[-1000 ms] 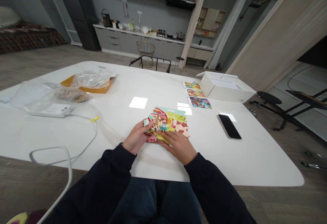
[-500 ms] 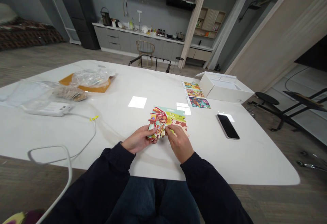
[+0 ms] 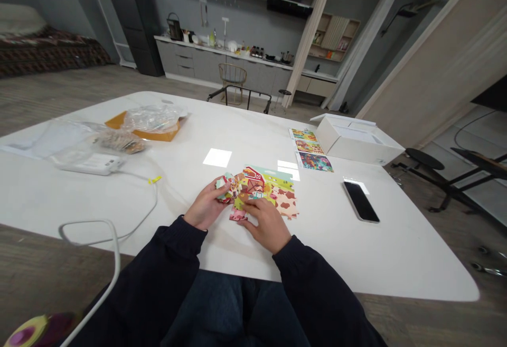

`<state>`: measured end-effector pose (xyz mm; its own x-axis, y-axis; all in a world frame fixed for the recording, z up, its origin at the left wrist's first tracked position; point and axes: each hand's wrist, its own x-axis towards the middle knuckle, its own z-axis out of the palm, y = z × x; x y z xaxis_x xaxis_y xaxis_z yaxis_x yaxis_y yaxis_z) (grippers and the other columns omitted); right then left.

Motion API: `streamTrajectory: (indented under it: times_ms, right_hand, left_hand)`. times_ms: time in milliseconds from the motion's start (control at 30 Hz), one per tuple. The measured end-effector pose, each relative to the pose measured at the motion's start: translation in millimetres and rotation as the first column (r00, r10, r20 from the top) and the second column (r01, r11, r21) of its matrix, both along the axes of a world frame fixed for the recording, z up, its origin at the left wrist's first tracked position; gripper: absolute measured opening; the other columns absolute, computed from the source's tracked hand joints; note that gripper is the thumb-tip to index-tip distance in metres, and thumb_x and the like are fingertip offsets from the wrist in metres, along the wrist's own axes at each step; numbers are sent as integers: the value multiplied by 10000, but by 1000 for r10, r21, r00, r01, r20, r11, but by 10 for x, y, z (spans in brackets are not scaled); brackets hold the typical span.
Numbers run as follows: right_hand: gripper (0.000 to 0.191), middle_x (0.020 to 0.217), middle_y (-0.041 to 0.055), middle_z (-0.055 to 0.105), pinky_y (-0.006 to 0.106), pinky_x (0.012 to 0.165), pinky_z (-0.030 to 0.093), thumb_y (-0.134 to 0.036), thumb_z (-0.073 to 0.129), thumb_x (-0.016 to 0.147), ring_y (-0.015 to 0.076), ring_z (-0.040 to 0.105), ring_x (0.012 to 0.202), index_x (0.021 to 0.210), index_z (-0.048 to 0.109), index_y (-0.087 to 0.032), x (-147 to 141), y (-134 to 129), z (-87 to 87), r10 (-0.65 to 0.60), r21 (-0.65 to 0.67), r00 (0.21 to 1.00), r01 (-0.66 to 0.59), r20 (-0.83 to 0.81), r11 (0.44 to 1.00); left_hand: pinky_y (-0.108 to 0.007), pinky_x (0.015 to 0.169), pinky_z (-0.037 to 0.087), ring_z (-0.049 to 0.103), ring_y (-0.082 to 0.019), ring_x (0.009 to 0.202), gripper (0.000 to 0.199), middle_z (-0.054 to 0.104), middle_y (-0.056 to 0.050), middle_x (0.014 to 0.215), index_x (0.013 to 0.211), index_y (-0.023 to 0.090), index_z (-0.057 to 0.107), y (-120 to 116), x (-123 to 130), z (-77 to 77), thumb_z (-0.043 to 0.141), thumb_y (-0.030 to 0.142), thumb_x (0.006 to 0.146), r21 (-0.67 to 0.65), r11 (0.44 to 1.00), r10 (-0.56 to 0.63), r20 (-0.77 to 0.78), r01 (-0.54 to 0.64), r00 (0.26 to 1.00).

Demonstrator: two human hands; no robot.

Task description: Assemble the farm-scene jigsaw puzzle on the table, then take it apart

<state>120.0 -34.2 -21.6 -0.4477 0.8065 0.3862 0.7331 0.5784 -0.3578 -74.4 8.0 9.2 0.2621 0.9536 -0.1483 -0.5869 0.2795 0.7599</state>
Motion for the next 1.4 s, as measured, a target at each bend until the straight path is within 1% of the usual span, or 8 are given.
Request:
streamTrajectory:
  times_ms: [200, 333, 567, 767, 933, 1033, 1167, 1400]
  right_hand:
    - [212, 1048, 129, 745, 422, 896, 560, -189, 526, 1020, 269, 661, 983, 1103, 713, -131, -71, 69, -53, -36, 146, 969, 0, 244, 989]
    - [207, 949, 101, 743, 386, 871, 575, -87, 541, 958, 247, 676, 934, 1058, 714, -142, -52, 83, -112, -97, 166, 982, 70, 164, 984]
    - [423, 1288, 157, 694, 457, 973, 582, -57, 495, 985, 284, 666, 1144, 1364, 636, -182, 69, 27, -61, -101, 303, 994, 108, -38, 947]
    - [485, 1277, 152, 700, 486, 1037, 576, -59, 487, 980, 284, 664, 1194, 1426, 597, -213, 64, 34, -137, -115, 297, 987, 144, -111, 944]
    - [702, 1464, 129, 598, 458, 1105, 537, -67, 491, 948, 252, 588, 1340, 1611, 326, -226, 98, 93, -48, -118, 70, 947, 145, -300, 987]
    - [674, 1456, 132, 611, 485, 1112, 522, -165, 574, 938, 270, 603, 1330, 1584, 386, -210, 271, 319, 31, -184, -37, 928, 182, -323, 983]
    - [470, 1355, 149, 685, 510, 1115, 505, -259, 628, 924, 298, 648, 1267, 1385, 635, -171, 608, 764, 21, -229, -66, 953, 220, -196, 973]
    - [438, 1376, 157, 671, 578, 1187, 414, -389, 560, 992, 299, 584, 1353, 1360, 647, -168, 893, 1042, -209, -268, 12, 932, 279, -243, 960]
  left_hand:
    - [-251, 644, 507, 647, -168, 794, 233, 739, -106, 1001, 1011, 116, 723, 26, -46, -47, 805, 228, 825, -20, 999, -48, 14, 48, 999]
    - [-264, 639, 503, 640, -178, 777, 177, 733, -119, 939, 927, 90, 739, 30, -63, -69, 797, 230, 834, -27, 992, -120, 28, 121, 992]
    - [-273, 662, 500, 645, -187, 797, 233, 724, -140, 984, 1020, 89, 744, 5, -81, -62, 773, 262, 867, -36, 967, -252, -15, 251, 968]
    - [-260, 637, 468, 625, -167, 764, 339, 709, -108, 956, 1109, 136, 718, -89, 6, -30, 829, 275, 820, -44, 936, -351, -58, 348, 935]
    - [-274, 659, 475, 637, -180, 793, 412, 717, -114, 1011, 1125, 133, 680, 21, 62, -103, 840, 340, 806, 56, 971, -226, -106, 233, 968]
    - [-299, 753, 499, 673, -209, 869, 466, 724, -118, 1045, 1114, 130, 652, 341, 51, -205, 839, 398, 782, 142, 989, 9, -243, 27, 970]
    - [-319, 771, 509, 701, -213, 871, 433, 725, -107, 1042, 1121, 167, 567, 917, -33, -332, 731, 448, 835, 257, 946, 319, -656, -196, 684]
    - [-488, 984, 419, 608, -376, 1118, 327, 688, -176, 983, 959, 170, 563, 1553, -160, -380, 698, 421, 800, 386, 904, 425, -858, -186, 287]
